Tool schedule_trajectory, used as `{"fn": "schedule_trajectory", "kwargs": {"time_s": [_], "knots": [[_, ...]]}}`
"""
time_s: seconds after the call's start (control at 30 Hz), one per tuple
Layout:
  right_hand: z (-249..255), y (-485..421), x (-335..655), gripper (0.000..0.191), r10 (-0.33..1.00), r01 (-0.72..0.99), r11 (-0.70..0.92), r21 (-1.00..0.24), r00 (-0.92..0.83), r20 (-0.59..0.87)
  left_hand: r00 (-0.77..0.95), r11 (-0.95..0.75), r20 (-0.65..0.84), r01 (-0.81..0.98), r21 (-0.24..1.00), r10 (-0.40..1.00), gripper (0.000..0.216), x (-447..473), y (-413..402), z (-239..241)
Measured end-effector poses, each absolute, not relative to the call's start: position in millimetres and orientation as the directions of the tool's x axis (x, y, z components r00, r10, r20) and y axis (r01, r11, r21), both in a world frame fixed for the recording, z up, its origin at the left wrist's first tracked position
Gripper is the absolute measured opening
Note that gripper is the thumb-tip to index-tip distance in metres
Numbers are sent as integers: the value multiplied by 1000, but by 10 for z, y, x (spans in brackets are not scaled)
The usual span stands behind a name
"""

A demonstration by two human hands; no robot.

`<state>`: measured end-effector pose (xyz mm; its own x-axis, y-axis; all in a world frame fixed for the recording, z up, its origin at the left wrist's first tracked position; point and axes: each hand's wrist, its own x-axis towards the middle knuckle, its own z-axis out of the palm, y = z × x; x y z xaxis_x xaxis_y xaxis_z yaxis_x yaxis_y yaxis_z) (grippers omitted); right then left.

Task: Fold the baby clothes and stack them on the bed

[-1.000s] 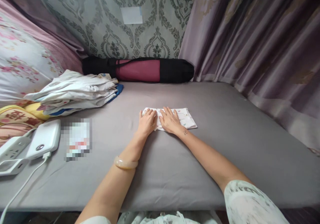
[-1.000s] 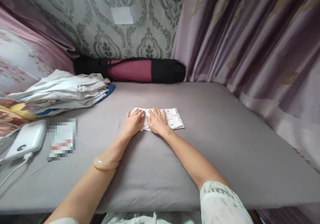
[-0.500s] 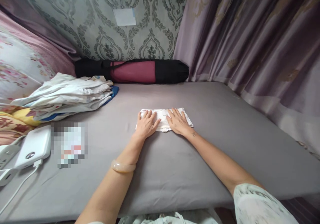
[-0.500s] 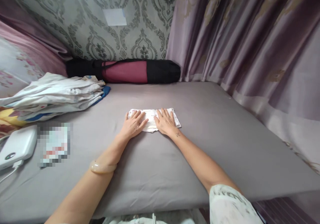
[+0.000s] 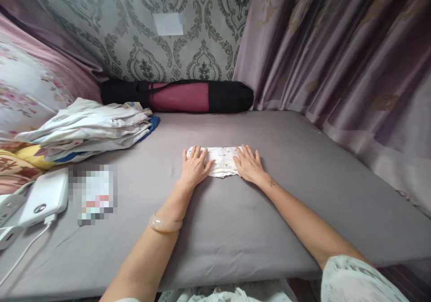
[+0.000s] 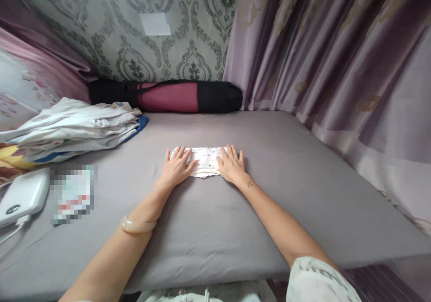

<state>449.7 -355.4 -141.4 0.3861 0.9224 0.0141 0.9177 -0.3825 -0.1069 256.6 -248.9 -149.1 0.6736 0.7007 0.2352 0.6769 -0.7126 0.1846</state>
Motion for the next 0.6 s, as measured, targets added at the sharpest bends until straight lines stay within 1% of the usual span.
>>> {"fn": "schedule_trajectory", "kwargs": {"time_s": [0.1, 0.17, 0.3, 0.4, 0.43, 0.5, 0.6], "knots": [[-1447, -3627, 4529, 57, 925, 921, -377, -95, 379, 2, 665, -682, 153, 705, 194, 731, 55, 2566, -2475, -1515], [-1470, -3642, 4517, 56, 924, 920, -380, -92, 382, 4, 667, -678, 126, 711, 189, 734, 56, 2570, -2467, -1530], [-1466, -3620, 4510, 55, 920, 913, -388, -121, 392, 2, 669, -675, 107, 711, 197, 736, 55, 2577, -2451, -1530], [-1395, -3607, 4602, 53, 926, 908, -374, -190, 377, -18, 648, -661, 136, 715, 228, 749, 47, 2558, -2407, -1500], [-1364, -3612, 4649, 51, 919, 897, -387, -213, 394, -11, 620, -638, 152, 733, 237, 769, 45, 2543, -2380, -1486], [-1304, -3642, 4749, 46, 877, 855, -464, -234, 480, 18, 514, -543, 177, 803, 244, 839, 43, 2503, -2308, -1455], [-1262, -3720, 4847, 40, 789, 778, -594, -207, 613, 38, 348, -371, 137, 901, 224, 927, 43, 2437, -2185, -1404]]}}
